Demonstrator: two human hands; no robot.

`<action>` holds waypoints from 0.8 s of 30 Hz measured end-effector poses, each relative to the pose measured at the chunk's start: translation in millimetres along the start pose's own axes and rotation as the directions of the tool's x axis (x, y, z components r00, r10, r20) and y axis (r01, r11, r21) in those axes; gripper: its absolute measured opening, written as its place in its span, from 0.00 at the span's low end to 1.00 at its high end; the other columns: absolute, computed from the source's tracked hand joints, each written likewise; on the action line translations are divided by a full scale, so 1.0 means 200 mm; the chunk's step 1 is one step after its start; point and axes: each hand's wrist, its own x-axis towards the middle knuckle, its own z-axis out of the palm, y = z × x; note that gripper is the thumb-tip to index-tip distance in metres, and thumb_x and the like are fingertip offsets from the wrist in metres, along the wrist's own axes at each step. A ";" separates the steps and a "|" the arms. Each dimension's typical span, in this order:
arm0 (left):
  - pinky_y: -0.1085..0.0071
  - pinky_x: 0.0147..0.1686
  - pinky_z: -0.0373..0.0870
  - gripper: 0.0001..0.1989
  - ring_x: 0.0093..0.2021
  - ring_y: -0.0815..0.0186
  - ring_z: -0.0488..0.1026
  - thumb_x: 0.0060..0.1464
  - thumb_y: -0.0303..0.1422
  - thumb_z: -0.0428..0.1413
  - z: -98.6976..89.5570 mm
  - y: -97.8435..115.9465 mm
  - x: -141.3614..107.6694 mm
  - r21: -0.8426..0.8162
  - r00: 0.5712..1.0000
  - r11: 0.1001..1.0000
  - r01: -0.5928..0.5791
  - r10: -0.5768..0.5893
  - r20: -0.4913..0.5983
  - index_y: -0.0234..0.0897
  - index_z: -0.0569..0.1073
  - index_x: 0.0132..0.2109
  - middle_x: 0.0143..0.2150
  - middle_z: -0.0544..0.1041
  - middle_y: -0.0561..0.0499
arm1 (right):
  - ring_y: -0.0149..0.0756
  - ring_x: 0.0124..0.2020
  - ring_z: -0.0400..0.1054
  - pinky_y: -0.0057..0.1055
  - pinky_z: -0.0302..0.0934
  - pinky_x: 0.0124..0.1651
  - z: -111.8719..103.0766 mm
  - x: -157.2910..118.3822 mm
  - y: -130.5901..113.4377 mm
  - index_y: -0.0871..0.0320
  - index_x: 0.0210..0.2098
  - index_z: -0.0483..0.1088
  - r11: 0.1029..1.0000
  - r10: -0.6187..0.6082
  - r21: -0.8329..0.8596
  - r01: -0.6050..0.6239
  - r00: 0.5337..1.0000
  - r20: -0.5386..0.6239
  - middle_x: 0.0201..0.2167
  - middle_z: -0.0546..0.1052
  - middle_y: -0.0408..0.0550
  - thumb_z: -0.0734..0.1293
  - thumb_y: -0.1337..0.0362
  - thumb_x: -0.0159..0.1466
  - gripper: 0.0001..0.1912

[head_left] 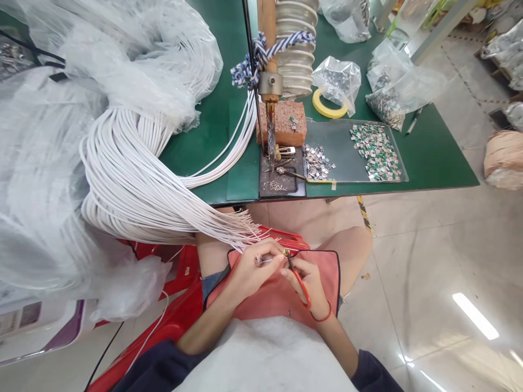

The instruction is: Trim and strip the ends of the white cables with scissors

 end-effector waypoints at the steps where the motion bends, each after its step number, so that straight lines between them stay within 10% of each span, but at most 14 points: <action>1: 0.73 0.32 0.64 0.08 0.32 0.67 0.70 0.54 0.27 0.54 0.00 0.00 0.00 -0.006 1.000 1.000 0.000 0.000 0.001 0.35 0.72 0.27 0.30 0.75 0.51 | 0.25 0.21 0.47 0.25 0.44 0.23 0.00 0.00 0.00 0.60 0.23 0.64 1.000 -0.003 0.000 0.003 1.000 -0.002 0.18 0.57 0.37 0.69 0.58 0.60 0.16; 24: 0.73 0.32 0.64 0.07 0.33 0.67 0.71 0.53 0.27 0.54 0.00 -0.03 0.00 0.001 1.000 1.000 -0.001 0.001 -0.005 0.35 0.71 0.27 0.31 0.74 0.51 | 0.26 0.21 0.47 0.26 0.44 0.23 0.00 0.01 0.01 0.59 0.22 0.63 0.998 -0.026 -0.058 0.026 1.000 -0.009 0.18 0.57 0.37 0.69 0.53 0.60 0.19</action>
